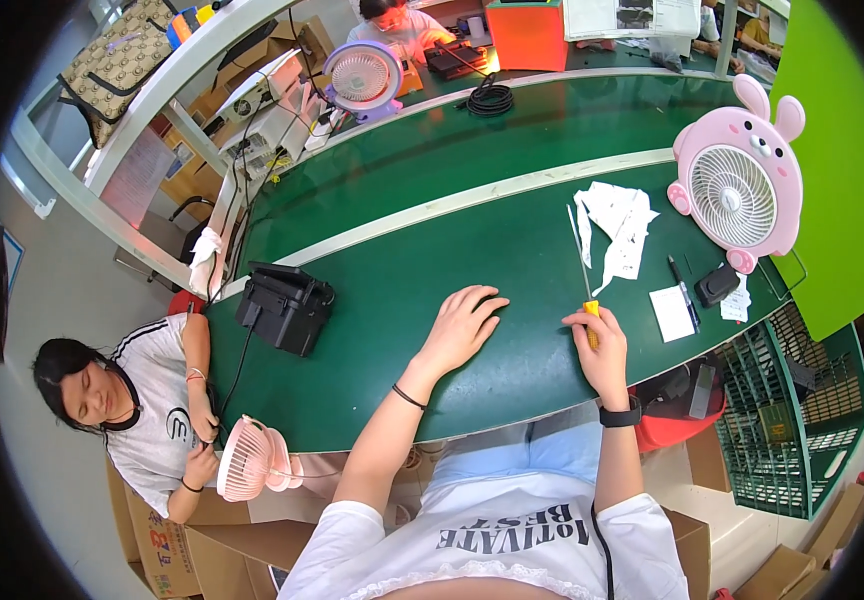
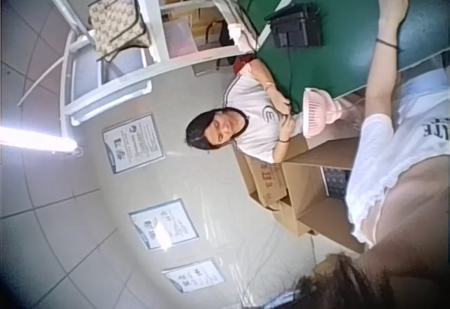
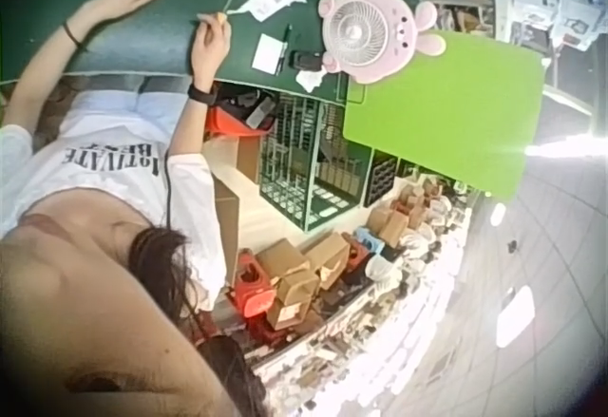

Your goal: Assembling the components of a small solar-powered device using a screwdriver at a workbench.

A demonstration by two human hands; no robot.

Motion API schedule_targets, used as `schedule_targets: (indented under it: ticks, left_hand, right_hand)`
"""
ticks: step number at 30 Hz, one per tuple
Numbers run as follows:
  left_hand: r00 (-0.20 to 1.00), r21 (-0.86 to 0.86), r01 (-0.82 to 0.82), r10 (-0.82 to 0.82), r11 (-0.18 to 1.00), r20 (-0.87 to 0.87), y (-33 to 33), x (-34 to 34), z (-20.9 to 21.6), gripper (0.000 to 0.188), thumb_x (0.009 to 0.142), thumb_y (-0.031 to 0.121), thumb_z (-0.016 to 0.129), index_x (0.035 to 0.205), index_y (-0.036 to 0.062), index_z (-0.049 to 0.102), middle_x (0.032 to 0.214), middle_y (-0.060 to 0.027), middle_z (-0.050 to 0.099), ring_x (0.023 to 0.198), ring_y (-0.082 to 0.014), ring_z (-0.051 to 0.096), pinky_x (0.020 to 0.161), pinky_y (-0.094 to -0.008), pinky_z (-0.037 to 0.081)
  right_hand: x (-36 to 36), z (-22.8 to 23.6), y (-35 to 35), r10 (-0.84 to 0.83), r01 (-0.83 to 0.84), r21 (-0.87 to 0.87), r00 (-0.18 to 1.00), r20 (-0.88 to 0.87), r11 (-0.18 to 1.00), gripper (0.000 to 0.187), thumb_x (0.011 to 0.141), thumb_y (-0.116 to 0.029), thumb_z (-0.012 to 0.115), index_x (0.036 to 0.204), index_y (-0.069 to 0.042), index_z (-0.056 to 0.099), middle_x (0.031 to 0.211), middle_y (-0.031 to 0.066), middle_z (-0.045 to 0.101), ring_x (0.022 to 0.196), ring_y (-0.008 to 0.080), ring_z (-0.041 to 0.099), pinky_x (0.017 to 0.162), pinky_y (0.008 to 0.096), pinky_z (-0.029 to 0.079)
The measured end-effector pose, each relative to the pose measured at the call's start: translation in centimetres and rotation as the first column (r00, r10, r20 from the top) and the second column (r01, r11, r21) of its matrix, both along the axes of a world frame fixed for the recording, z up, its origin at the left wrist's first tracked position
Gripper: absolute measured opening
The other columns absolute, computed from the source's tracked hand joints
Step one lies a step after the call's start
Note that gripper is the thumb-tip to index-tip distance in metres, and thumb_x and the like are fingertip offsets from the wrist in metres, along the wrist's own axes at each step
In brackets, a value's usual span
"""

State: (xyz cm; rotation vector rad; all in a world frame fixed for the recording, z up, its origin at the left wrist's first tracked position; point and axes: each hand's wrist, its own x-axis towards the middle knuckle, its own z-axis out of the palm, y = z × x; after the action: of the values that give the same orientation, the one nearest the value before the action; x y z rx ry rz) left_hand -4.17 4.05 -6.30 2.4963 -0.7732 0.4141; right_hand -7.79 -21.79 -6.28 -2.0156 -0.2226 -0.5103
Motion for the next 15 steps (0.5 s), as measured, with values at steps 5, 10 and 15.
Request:
schedule_targets:
  ticks: [5,10,15]
  left_hand:
    - [1.000,0.000,-0.005,0.005,1.000,0.003,-0.01,-0.26,-0.12,0.031,0.093,0.018,0.063,0.124,0.0136,0.062,0.129,-0.0082,0.056,0.126,-0.0305,0.049,0.108,-0.0452,0.038]
    - [1.000,-0.011,-0.003,0.003,1.000,-0.005,0.00,-0.38,0.00,0.030,0.093,0.018,0.063,0.123,0.0129,0.062,0.129,-0.0089,0.056,0.126,-0.0311,0.049,0.108,-0.0455,0.038]
    - [1.000,-0.015,-0.001,0.001,1.000,0.001,0.01,-0.35,-0.01,0.030,0.093,0.017,0.063,0.122,0.0128,0.062,0.129,-0.0087,0.056,0.125,-0.0309,0.049,0.108,-0.0457,0.038]
  right_hand:
    - [-0.23,-0.16,0.15,0.002,-0.002,0.012,1.000,0.001,1.000,0.014,0.086,0.003,0.063,0.094,-0.005,0.071,0.097,0.0133,0.064,0.090,0.0301,0.066,0.081,0.0357,0.052]
    - [-0.23,-0.13,0.07,-0.002,0.002,-0.004,1.000,-0.009,1.000,0.015,0.085,0.003,0.063,0.094,-0.005,0.072,0.098,0.0136,0.065,0.091,0.0303,0.066,0.082,0.0359,0.052]
    - [-0.16,-0.13,0.06,-0.006,0.006,-0.004,1.000,-0.005,1.000,0.015,0.086,0.002,0.063,0.095,-0.005,0.072,0.098,0.0139,0.065,0.091,0.0303,0.066,0.082,0.0358,0.052]
